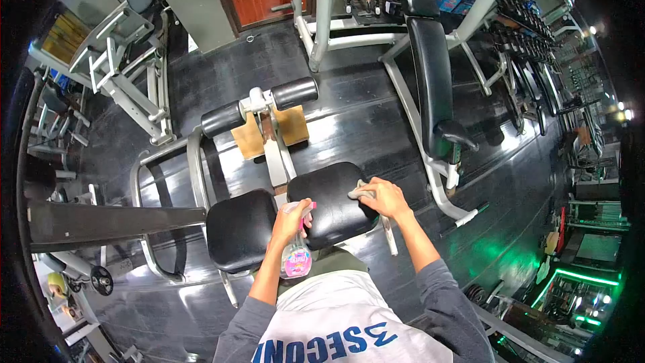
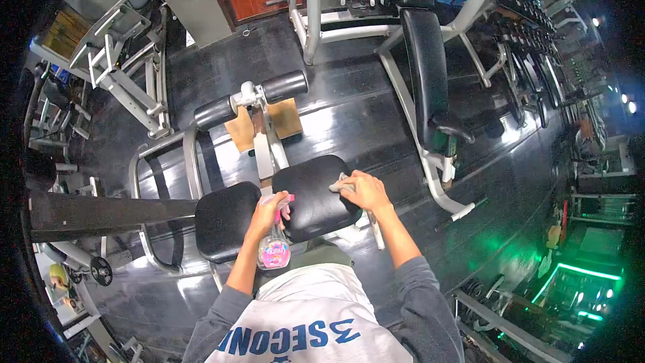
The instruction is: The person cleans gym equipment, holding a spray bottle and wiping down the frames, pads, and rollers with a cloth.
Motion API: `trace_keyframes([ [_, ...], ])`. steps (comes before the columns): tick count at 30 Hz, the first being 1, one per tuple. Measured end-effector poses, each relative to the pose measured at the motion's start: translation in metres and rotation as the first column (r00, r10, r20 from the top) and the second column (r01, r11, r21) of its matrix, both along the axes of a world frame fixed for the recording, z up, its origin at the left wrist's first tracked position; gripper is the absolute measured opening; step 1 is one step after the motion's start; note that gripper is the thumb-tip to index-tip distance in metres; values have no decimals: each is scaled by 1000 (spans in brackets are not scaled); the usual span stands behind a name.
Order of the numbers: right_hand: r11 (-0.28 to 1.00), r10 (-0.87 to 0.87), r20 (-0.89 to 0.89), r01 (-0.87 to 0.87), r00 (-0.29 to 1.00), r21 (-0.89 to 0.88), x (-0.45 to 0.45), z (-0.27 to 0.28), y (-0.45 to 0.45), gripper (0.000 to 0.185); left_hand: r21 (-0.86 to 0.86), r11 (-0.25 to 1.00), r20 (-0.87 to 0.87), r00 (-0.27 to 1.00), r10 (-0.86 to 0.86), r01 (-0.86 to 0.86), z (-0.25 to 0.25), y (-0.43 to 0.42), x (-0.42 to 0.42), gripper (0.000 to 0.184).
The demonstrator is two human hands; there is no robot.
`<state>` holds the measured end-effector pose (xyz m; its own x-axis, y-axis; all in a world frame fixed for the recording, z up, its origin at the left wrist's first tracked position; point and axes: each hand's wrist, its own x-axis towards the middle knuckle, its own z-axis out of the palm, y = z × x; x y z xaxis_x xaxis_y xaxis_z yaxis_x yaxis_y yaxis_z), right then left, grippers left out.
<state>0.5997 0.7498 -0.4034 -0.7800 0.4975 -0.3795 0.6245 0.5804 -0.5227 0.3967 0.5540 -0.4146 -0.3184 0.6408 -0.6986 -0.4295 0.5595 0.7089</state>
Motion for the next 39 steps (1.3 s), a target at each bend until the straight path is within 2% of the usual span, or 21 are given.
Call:
trace_keyframes([
  [4,955,-262,-18,262,965,138,-15,-27,-9,25,-35,998,-78,995,-58,55,-10,-2,2,48],
  [6,965,-165,-83,179,983,191,-35,-40,-23,25,30,999,-18,1000,22,-21,-16,-11,-1,48],
  [9,971,80,-183,-35,980,237,-57,-39,-50,25,-6,995,101,990,96,-95,-29,-32,-11,40],
  [10,986,164,-185,-152,969,74,-59,-29,-52,26,66,988,99,986,133,-140,-32,-39,-13,45],
  [11,978,207,-207,-206,956,28,-55,-28,-56,27,65,988,98,986,136,-142,-35,-48,-18,45],
  [13,956,289,-198,-271,937,111,-43,-22,-50,27,51,980,79,979,186,-190,-31,-63,-28,44],
  [15,970,226,-146,-209,963,123,-32,-15,-35,27,56,982,91,980,176,-182,-26,-75,-37,42],
  [17,969,20,-70,-2,997,247,-28,-24,-23,26,30,985,82,983,167,-170,-26,-85,-44,43],
  [19,957,-124,-77,139,989,254,-35,-32,-24,28,25,976,88,973,212,-214,-30,-89,-41,46],
  [21,907,24,-87,15,996,421,-40,-32,-45,30,23,967,93,964,251,-254,-35,-91,-41,49],
  [23,964,140,-225,-82,964,252,-39,-30,-63,32,65,974,106,972,210,-217,-40,-96,-43,45],
  [25,965,258,-204,-241,944,102,-38,-12,-71,34,80,971,86,972,220,-227,-43,-95,-41,45],
  [26,963,266,-209,-250,941,102,-35,-20,-65,33,99,968,57,972,227,-232,-44,-94,-41,46],
  [27,972,235,-134,-229,963,55,-39,-12,-57,30,98,965,62,970,236,-242,-43,-94,-42,46],
  [29,981,115,-165,-85,980,176,-48,-25,-45,27,94,963,53,967,249,-253,-40,-93,-42,46],
  [30,985,27,-72,-14,997,173,-60,-25,-42,25,99,963,59,967,247,-252,-44,-94,-43,45],
  [31,982,-30,-77,44,997,181,-69,-35,-43,26,99,962,64,966,250,-256,-43,-93,-43,45],
  [33,951,144,-169,-89,975,297,-83,-54,-58,28,101,960,81,964,252,-260,-39,-94,-45,45],
  [35,937,349,-207,-340,914,76,-96,-39,-75,28,97,956,84,959,270,-277,-38,-93,-44,45],
  [37,765,632,-190,-644,752,-7,-107,-30,-80,28,94,949,86,952,294,-302,-40,-94,-44,46],
  [39,779,621,-166,-627,766,24,-116,-37,-68,24,117,951,116,955,274,-287,-42,-95,-45,46],
])
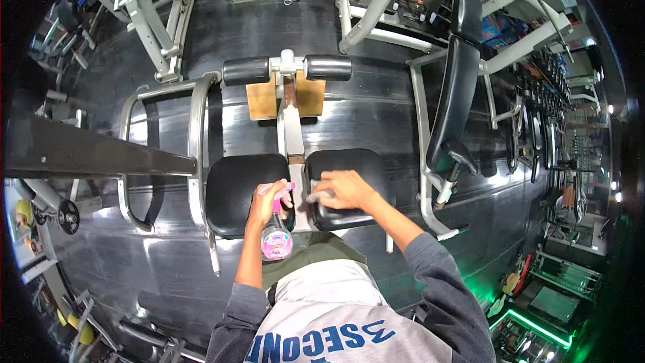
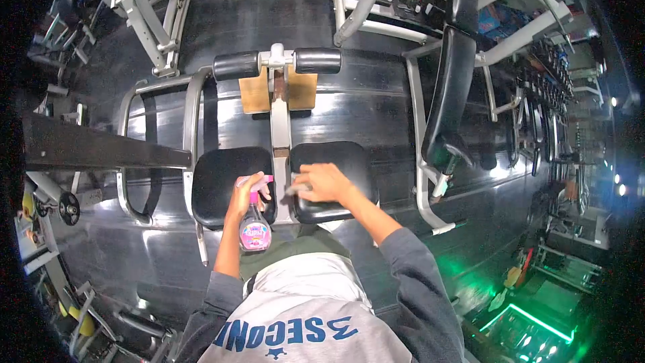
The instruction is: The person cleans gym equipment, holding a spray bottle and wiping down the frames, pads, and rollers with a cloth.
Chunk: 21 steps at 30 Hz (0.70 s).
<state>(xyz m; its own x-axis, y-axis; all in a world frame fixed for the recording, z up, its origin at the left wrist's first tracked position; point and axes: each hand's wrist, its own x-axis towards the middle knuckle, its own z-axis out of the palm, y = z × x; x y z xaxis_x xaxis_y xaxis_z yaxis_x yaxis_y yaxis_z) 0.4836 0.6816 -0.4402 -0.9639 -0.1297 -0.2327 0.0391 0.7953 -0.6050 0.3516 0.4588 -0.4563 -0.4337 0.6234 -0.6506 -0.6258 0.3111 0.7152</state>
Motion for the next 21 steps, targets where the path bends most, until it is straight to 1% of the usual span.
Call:
trace_keyframes([
  [2,989,-132,44,128,990,76,-19,-9,7,25,5,1000,-6,1000,17,-17,1,-1,1,46],
  [3,969,-199,10,195,980,151,-29,-18,6,25,15,1000,1,1000,17,-17,0,-1,0,45],
  [4,956,-185,-74,197,980,218,-40,-31,2,25,25,1000,7,1000,18,-18,1,-1,0,45],
  [6,956,-18,36,7,999,292,-51,-42,-10,28,30,999,25,999,38,-39,4,-1,0,44],
  [7,904,125,243,-211,962,371,-63,-32,-25,34,31,998,17,999,52,-52,6,-1,1,46],
  [8,876,267,462,-413,845,249,-71,-20,-37,39,32,997,9,998,67,-67,9,0,1,48],
  [10,830,454,417,-544,788,124,-64,-15,-48,41,36,997,8,998,61,-61,9,-3,0,48],
  [11,814,445,411,-551,796,186,-66,-18,-47,39,39,997,5,998,66,-66,7,-3,0,48],
  [12,815,440,408,-546,800,193,-75,-14,-42,37,43,997,2,998,70,-70,6,-4,0,48],
  [14,746,282,395,-459,874,483,-86,-37,-39,37,48,995,11,996,90,-90,7,-4,0,47],
  [15,767,269,340,-414,901,490,-90,-40,-34,33,53,994,19,995,95,-96,7,-6,1,47],
  [16,764,273,342,-419,899,490,-87,-42,-36,33,55,993,21,995,100,-101,5,-7,1,47],
  [18,713,340,298,-451,892,537,-74,-42,-44,30,85,991,44,994,103,-106,3,-11,1,41],
  [19,722,392,350,-520,851,456,-68,-22,-49,26,88,990,46,993,108,-111,4,-11,1,41],
  [20,734,437,438,-593,786,332,-60,-11,-54,25,93,988,44,991,123,-127,5,-11,2,41],
  [21,771,485,365,-585,795,251,-45,-9,-55,26,98,986,42,990,134,-138,6,-11,2,41],
])
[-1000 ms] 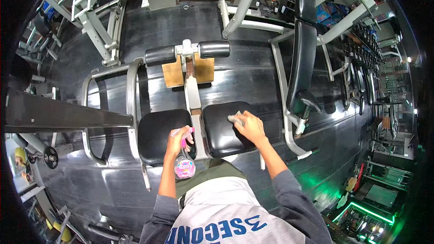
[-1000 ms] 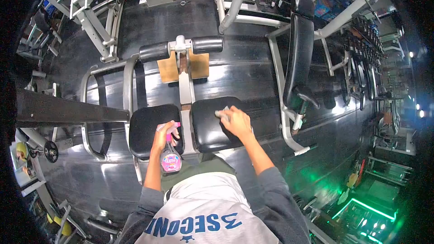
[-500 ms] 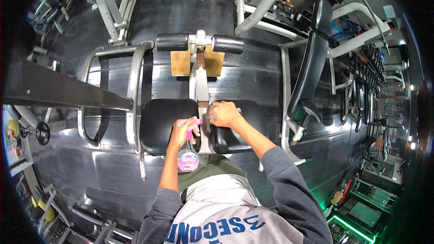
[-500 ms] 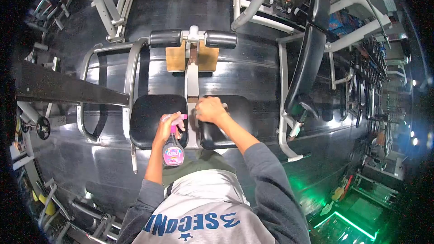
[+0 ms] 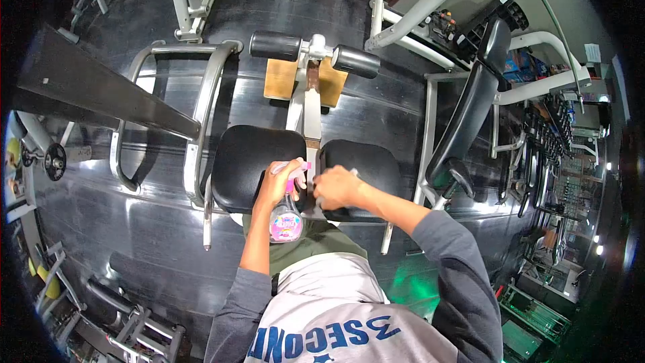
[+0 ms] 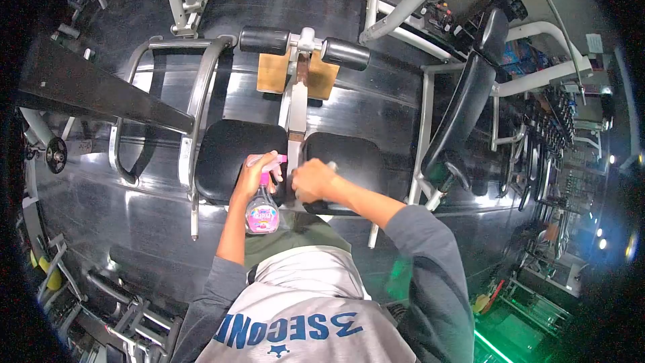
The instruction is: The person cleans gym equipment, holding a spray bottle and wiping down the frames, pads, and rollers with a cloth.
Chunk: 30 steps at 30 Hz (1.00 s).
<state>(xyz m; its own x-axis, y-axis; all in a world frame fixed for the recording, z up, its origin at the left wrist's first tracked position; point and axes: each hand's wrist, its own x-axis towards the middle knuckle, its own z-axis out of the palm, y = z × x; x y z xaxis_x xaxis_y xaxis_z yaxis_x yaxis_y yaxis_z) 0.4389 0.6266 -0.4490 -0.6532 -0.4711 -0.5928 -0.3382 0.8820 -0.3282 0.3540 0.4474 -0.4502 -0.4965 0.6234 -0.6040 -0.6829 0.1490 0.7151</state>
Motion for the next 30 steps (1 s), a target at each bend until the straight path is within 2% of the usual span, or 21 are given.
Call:
trace_keyframes([
  [1,992,-5,-22,2,1000,-122,11,4,4,28,3,1000,-1,1000,-1,1,-1,0,1,41],
  [2,993,-6,-24,3,1000,-120,15,7,13,28,-4,1000,-12,1000,-8,8,-1,1,0,41],
  [4,937,-47,-98,10,994,-348,18,19,27,27,-13,1000,-27,999,-26,25,-3,1,0,41],
  [5,937,-54,-101,16,993,-348,18,19,29,27,-9,1000,-23,1000,-15,14,-4,2,1,41],
  [7,937,-334,-203,301,920,-175,19,17,33,26,-7,1000,-19,1000,-5,5,-4,2,1,42],
  [8,910,-414,-262,385,872,-155,23,12,29,26,-8,1000,-18,1000,-21,21,-5,1,1,42],
  [9,907,-419,-265,390,868,-158,26,15,20,26,-11,999,-19,999,-38,38,-4,2,0,42],
  [11,953,-301,-287,294,910,-67,35,22,0,25,-21,998,-17,998,-55,55,-2,3,-1,41],
  [13,980,-174,-167,154,970,-126,52,26,-11,23,-21,999,-19,999,-49,48,-3,5,0,42],
  [16,988,-90,-139,71,986,-139,75,43,2,25,-38,998,-46,997,-55,53,-2,6,1,44],
  [18,921,-342,-132,304,930,-245,80,55,25,30,-52,997,-64,996,-63,59,-3,5,2,45],
  [19,920,-345,-136,306,929,-246,86,52,34,30,-51,997,-68,996,-65,62,-3,5,2,45],
  [21,790,-612,-295,583,733,-191,94,44,45,34,-49,996,-89,993,-79,75,-2,6,4,45],
  [22,704,-708,-253,684,659,-190,96,47,48,37,-68,993,-104,989,-103,96,-4,8,6,46],
  [23,699,-713,-260,688,651,-195,102,45,48,37,-87,986,-109,983,-149,140,-8,7,9,46],
  [25,715,-699,-312,634,644,-294,121,39,40,42,-119,985,-178,974,-143,123,-1,11,18,45],
  [26,735,-676,-248,611,694,-293,130,37,38,45,-126,983,-191,969,-156,133,-2,11,19,45],
  [29,743,-669,-320,616,671,-263,147,42,42,44,-181,972,-223,957,-186,147,9,13,20,45],
  [30,657,-749,-285,726,598,-202,147,49,48,40,-223,961,-229,950,-213,162,10,15,21,43],
])
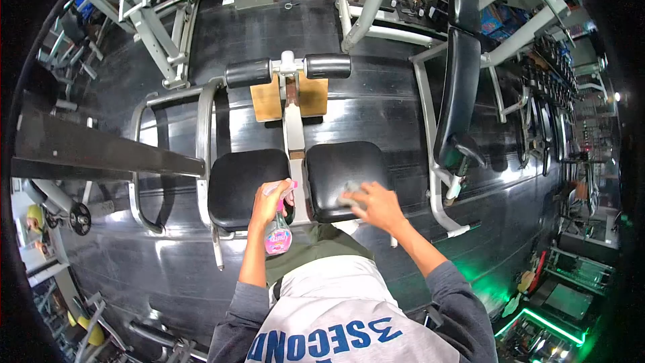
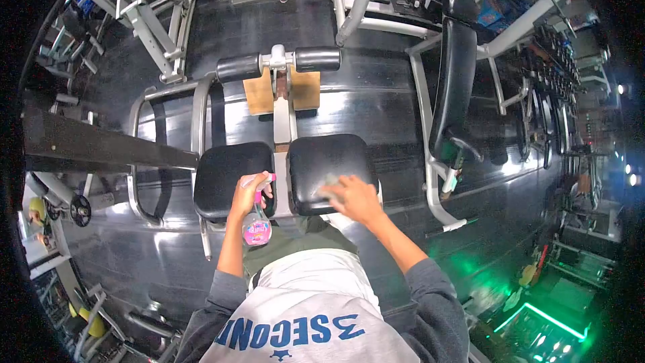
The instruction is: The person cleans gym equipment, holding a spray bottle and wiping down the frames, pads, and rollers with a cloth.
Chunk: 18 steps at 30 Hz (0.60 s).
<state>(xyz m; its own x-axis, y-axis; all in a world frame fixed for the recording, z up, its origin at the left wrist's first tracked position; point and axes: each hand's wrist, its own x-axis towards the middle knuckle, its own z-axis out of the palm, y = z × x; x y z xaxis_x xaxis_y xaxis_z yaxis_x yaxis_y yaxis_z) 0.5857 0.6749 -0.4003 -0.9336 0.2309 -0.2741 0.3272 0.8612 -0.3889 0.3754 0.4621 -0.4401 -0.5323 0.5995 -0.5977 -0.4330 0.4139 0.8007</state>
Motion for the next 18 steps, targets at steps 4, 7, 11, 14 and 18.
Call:
trace_keyframes([
  [4,940,-312,-102,322,945,109,-1,-16,0,33,-52,991,-40,991,-127,125,0,5,12,40],
  [7,953,-288,-161,299,944,49,-9,-25,-49,40,-58,980,-46,980,-195,192,5,13,19,40],
  [11,956,-234,-90,212,968,-202,-4,-10,-69,41,53,984,44,984,-175,173,3,16,21,42],
  [14,900,-436,-67,436,898,-12,18,-17,-34,41,93,981,124,976,-180,169,4,18,18,43],
  [18,746,-654,-128,664,746,58,32,-13,-9,41,88,958,110,953,-283,274,6,30,20,43],
])
